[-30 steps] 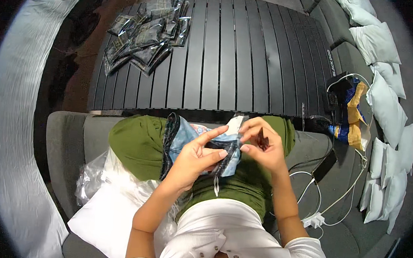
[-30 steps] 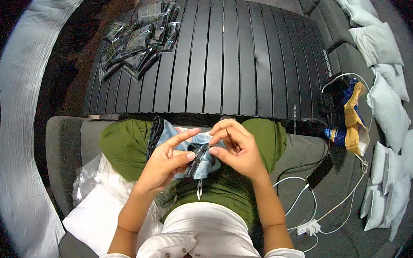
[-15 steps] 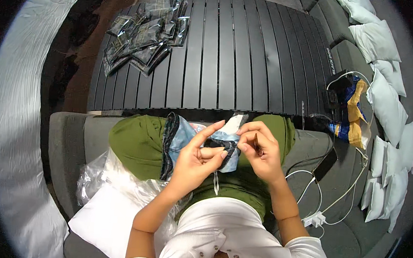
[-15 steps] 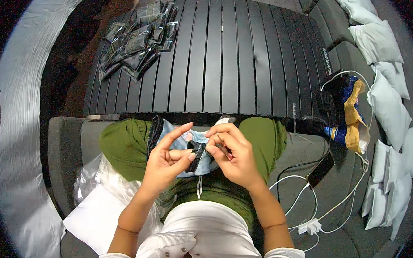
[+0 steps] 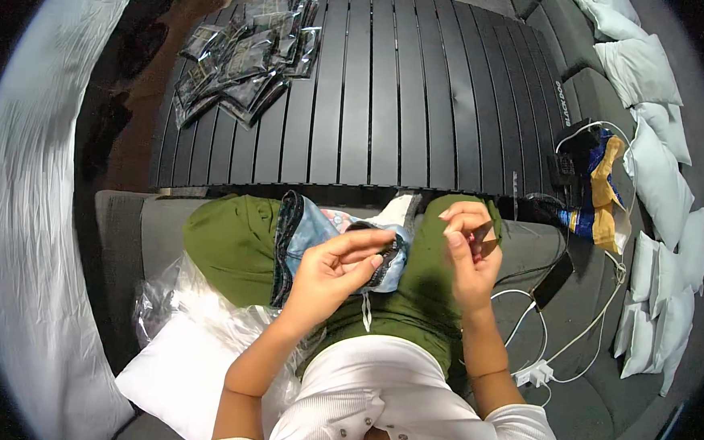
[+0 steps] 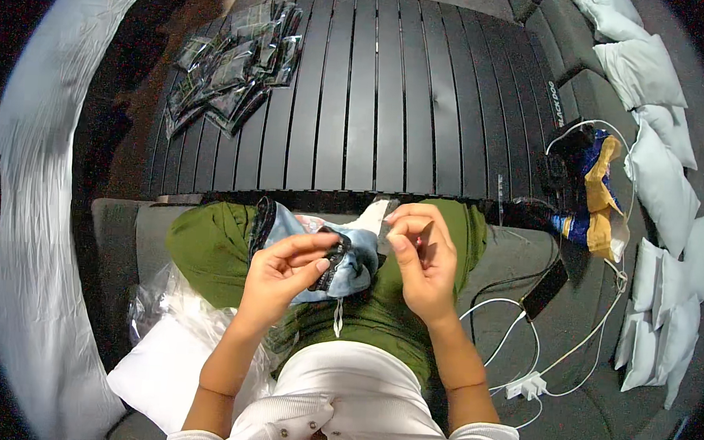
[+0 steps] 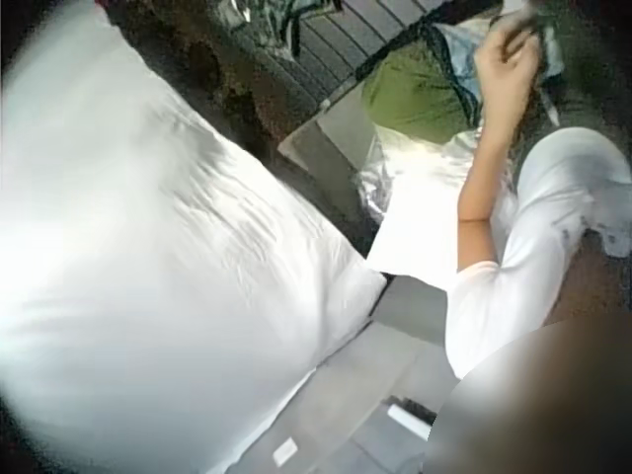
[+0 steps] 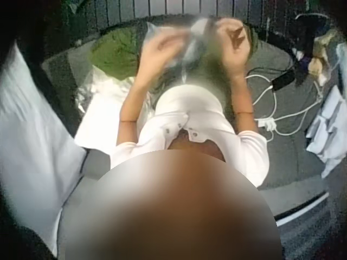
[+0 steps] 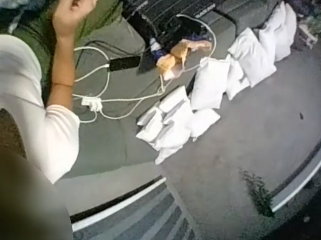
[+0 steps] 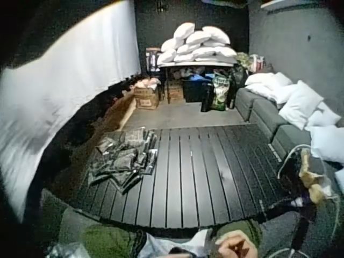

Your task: Trimming excess fabric or loose threads from a textile pouch using a pair of nippers.

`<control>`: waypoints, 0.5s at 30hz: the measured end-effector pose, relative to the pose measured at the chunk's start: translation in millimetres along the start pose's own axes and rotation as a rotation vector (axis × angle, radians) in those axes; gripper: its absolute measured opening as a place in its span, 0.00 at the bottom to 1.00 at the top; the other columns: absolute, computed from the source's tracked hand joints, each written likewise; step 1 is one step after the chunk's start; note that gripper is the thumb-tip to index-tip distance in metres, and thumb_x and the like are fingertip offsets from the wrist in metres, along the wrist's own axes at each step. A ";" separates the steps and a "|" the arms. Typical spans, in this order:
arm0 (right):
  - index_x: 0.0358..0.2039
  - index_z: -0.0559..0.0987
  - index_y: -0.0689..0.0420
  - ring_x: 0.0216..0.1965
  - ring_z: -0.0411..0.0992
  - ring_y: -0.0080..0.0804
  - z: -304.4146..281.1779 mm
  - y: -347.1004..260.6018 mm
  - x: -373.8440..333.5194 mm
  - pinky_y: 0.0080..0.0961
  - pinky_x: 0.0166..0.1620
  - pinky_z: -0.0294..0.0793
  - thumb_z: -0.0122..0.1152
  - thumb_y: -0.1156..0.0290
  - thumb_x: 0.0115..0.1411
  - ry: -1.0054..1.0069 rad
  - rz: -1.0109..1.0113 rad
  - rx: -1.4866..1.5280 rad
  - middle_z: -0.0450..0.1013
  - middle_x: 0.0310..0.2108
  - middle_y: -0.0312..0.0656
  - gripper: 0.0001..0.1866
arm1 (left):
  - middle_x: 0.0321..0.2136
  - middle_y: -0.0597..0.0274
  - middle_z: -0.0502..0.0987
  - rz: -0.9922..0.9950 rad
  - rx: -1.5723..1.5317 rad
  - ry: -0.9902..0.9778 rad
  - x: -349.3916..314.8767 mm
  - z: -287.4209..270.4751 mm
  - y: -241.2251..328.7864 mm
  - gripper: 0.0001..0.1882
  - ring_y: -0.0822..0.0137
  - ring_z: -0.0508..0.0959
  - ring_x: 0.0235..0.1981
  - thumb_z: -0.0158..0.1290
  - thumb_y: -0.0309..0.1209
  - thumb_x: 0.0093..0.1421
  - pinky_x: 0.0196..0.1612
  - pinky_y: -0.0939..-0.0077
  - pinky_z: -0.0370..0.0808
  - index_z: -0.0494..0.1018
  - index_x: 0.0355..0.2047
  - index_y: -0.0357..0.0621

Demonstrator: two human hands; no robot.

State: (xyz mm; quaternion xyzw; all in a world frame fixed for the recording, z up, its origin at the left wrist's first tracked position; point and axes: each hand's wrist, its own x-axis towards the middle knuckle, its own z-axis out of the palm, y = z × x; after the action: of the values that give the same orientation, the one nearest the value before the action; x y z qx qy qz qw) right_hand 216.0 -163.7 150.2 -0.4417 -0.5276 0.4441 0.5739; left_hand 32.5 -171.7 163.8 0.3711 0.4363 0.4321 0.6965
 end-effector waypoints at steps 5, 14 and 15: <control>0.25 0.70 0.63 0.23 0.56 0.15 -6.2 -8.9 2.4 0.10 0.27 0.56 0.50 0.74 0.56 -0.006 0.006 0.002 0.64 0.35 0.40 0.06 | 0.35 0.65 0.75 0.008 0.214 -0.087 -1.8 -3.7 -0.3 0.13 0.83 0.71 0.29 0.50 0.19 0.52 0.33 0.92 0.67 0.72 0.40 0.37; 0.27 0.69 0.61 0.16 0.52 0.12 -15.2 -7.2 -5.0 0.08 0.20 0.50 0.52 0.58 0.54 -0.120 0.059 0.023 0.66 0.24 0.34 0.16 | 0.43 0.62 0.71 -0.151 0.068 -0.156 -1.1 -6.7 6.3 0.17 0.83 0.69 0.37 0.47 0.19 0.55 0.40 0.90 0.67 0.66 0.47 0.33; 0.27 0.69 0.61 0.16 0.53 0.13 -13.3 -10.9 -7.5 0.09 0.20 0.51 0.55 0.58 0.52 -0.146 0.105 -0.135 0.65 0.22 0.32 0.17 | 0.45 0.61 0.70 -0.145 0.029 -0.169 -1.3 -8.0 5.3 0.18 0.82 0.69 0.38 0.47 0.19 0.55 0.40 0.90 0.67 0.65 0.48 0.33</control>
State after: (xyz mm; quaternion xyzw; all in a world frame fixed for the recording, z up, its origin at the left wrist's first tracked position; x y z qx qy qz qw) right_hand 229.4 -173.9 158.5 -0.4728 -0.5729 0.4681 0.4787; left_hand 23.3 -170.0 166.1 0.3837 0.4079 0.3415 0.7548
